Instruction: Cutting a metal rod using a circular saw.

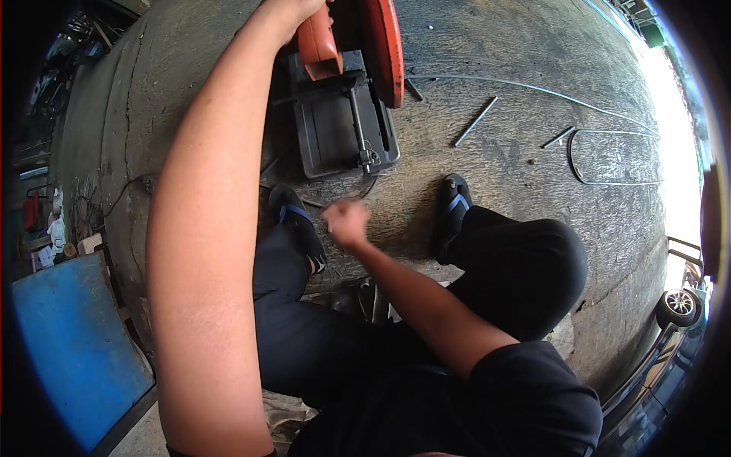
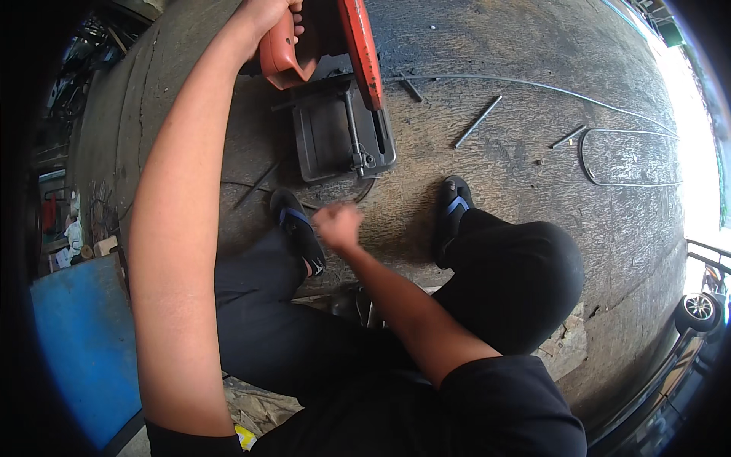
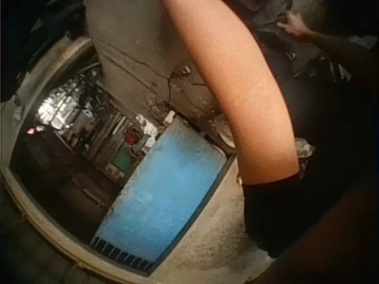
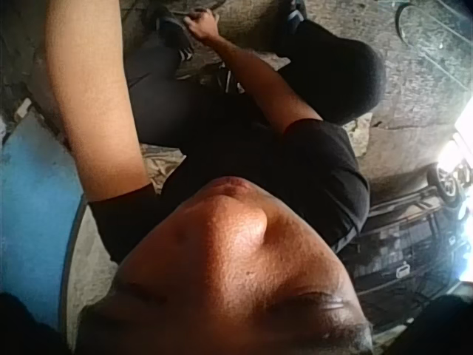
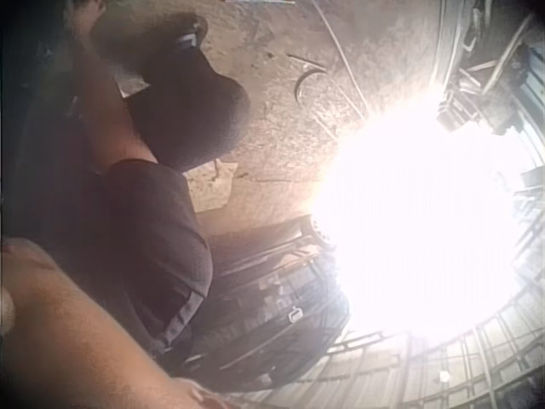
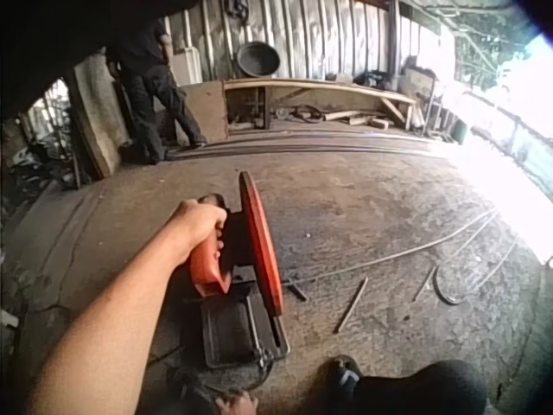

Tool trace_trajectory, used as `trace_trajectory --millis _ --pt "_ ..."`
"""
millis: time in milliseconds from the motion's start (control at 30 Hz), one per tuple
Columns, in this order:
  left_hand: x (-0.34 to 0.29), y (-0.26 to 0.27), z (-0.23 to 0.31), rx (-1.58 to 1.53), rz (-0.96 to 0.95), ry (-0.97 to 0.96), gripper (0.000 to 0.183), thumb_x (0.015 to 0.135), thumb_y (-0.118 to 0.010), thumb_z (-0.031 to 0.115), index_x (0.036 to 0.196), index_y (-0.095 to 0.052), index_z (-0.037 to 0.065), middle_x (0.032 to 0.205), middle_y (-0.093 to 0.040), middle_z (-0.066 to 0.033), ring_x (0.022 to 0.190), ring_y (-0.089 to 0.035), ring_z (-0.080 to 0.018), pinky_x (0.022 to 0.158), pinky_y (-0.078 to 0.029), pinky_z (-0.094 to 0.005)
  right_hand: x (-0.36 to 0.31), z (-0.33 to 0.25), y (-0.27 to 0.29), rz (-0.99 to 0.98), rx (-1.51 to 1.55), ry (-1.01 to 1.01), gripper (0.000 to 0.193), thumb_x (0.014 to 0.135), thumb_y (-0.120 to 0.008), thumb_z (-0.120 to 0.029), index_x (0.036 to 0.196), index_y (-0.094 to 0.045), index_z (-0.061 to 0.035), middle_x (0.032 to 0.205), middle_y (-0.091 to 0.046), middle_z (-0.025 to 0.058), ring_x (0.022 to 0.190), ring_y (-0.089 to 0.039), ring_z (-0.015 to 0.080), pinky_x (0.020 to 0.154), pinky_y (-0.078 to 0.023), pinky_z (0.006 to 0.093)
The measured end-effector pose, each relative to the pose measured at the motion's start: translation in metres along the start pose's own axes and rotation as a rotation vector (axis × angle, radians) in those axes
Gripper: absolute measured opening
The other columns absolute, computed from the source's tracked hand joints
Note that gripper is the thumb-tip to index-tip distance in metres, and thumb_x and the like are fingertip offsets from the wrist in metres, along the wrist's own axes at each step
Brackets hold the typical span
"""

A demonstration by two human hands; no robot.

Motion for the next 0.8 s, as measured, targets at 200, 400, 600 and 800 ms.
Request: trace_trajectory --millis 200,400,600,800 --pt "-0.001 0.005 -0.006 -0.001 0.005 -0.004 0.011 0.069 -0.056 0.008 0.070 -0.053 -0.003 0.061 -0.052 -0.0142 0.049 -0.055 -0.0263 0.042 -0.049 -0.0397 -0.020 0.008 -0.035 -0.144 0.331 -0.327 0.044 0.081 -0.067 -0.027 0.115 -0.061 0.0007 0.096 -0.068 0.0198 0.094 -0.065 0.0314 0.087 -0.048 0.0369" --pt "0.001 0.007 -0.011 -0.027 0.008 0.013 0.010 0.069 -0.056 0.008 0.070 -0.053 -0.002 0.061 -0.053 -0.0136 0.049 -0.055 -0.0258 0.043 -0.049 -0.0398 0.023 0.066 0.019 0.348 0.693 -0.359 0.067 0.082 -0.071 -0.024 0.135 -0.040 0.0019 0.115 -0.061 0.0182 0.103 -0.059 0.0271 0.091 -0.044 0.0362" --pt "0.001 0.003 -0.008 0.014 0.003 -0.018 0.010 0.069 -0.056 0.008 0.069 -0.053 -0.002 0.061 -0.053 -0.0136 0.049 -0.055 -0.0259 0.043 -0.049 -0.0397 0.027 0.034 0.056 0.573 0.434 -0.059 0.034 0.082 -0.058 -0.008 0.113 -0.060 0.0055 0.097 -0.066 0.0211 0.092 -0.063 0.0326 0.086 -0.047 0.0392" --pt "0.004 0.006 -0.009 -0.017 -0.018 -0.014 0.011 0.069 -0.056 0.009 0.070 -0.053 -0.002 0.061 -0.053 -0.0143 0.049 -0.055 -0.0262 0.042 -0.049 -0.0396 -0.038 -0.020 -0.037 -0.478 -0.329 -0.053 0.026 0.073 -0.060 -0.020 0.088 -0.070 -0.0003 0.093 -0.068 0.0207 0.095 -0.063 0.0360 0.090 -0.047 0.0403"
Point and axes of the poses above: each hand's wrist, its own x-axis towards the middle knuckle, its own y-axis out of the back of the hand, z = x × y, the point moved 7 cm from there along x, towards the middle knuckle
